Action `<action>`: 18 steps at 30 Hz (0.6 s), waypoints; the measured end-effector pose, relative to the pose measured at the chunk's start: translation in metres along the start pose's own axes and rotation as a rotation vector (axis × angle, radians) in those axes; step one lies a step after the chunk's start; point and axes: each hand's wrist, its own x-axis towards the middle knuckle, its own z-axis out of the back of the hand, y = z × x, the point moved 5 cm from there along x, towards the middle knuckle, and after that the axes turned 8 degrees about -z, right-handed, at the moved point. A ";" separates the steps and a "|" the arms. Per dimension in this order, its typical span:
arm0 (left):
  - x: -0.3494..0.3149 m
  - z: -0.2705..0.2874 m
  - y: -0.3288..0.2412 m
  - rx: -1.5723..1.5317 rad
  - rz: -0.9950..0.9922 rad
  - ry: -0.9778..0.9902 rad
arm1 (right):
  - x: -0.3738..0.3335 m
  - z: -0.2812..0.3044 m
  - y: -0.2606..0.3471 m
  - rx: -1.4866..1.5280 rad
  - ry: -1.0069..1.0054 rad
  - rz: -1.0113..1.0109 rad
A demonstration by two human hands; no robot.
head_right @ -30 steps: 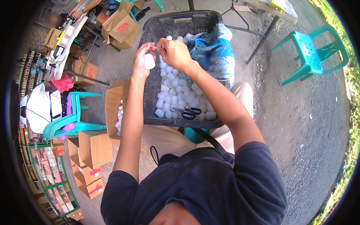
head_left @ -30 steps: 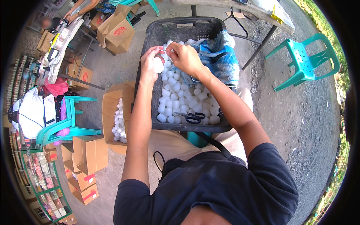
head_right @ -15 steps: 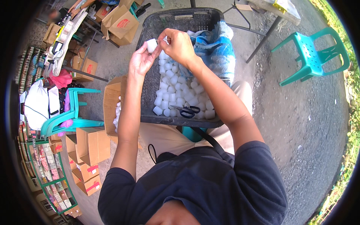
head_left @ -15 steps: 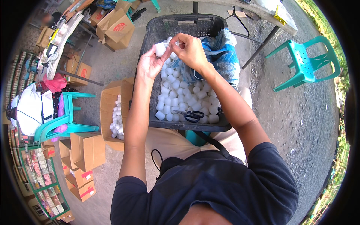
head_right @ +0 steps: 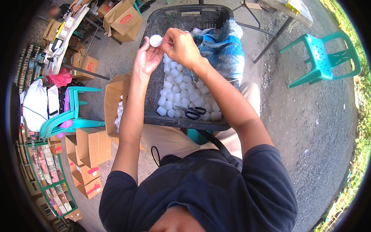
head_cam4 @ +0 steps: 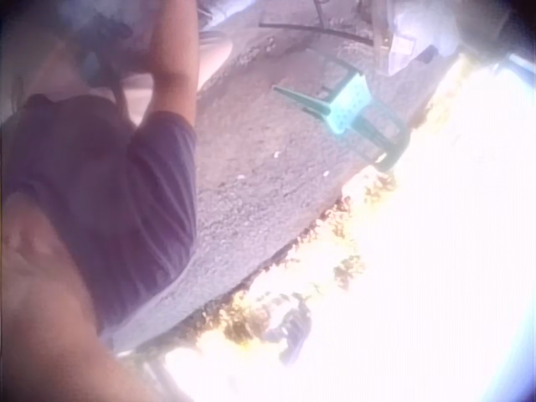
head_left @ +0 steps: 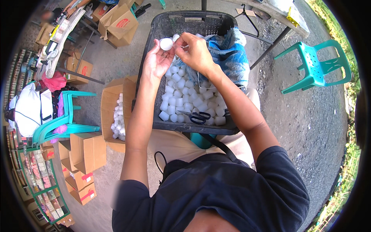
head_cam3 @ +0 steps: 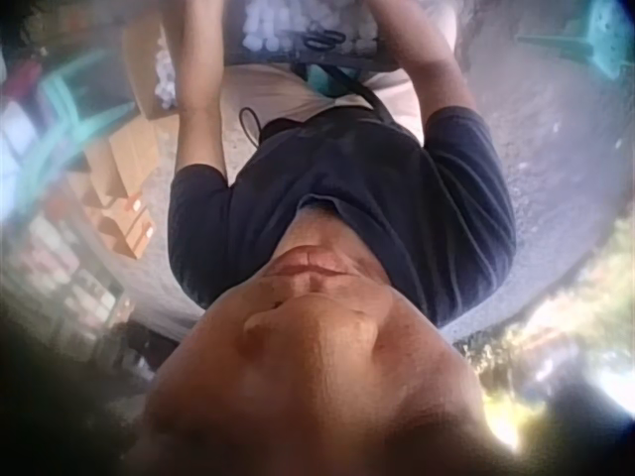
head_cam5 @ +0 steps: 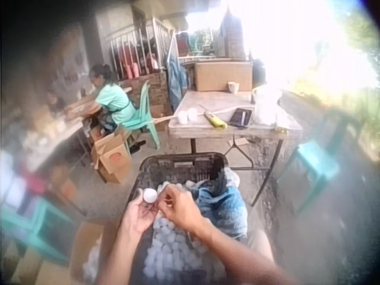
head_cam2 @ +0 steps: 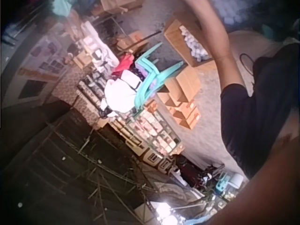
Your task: The person threads white cotton balls onto a string, ties knots between them, and uses scissors to trim the string. They wipe the cotton balls with a blue cloth and apply glue from a yellow tube to secure the knots. The person repeats this process with multiple cotton balls from a basket on their lap.
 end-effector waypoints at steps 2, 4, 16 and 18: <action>0.000 -0.001 0.000 0.003 -0.013 0.006 | 0.000 0.000 0.001 -0.009 -0.001 0.026; 0.000 -0.002 0.000 0.013 -0.023 0.017 | 0.000 0.000 0.001 -0.004 0.001 0.024; 0.000 -0.005 0.001 0.096 -0.134 0.095 | -0.001 -0.002 -0.007 -0.153 -0.061 0.059; 0.000 -0.002 -0.001 0.070 -0.166 0.064 | -0.001 0.000 -0.005 -0.061 -0.050 -0.008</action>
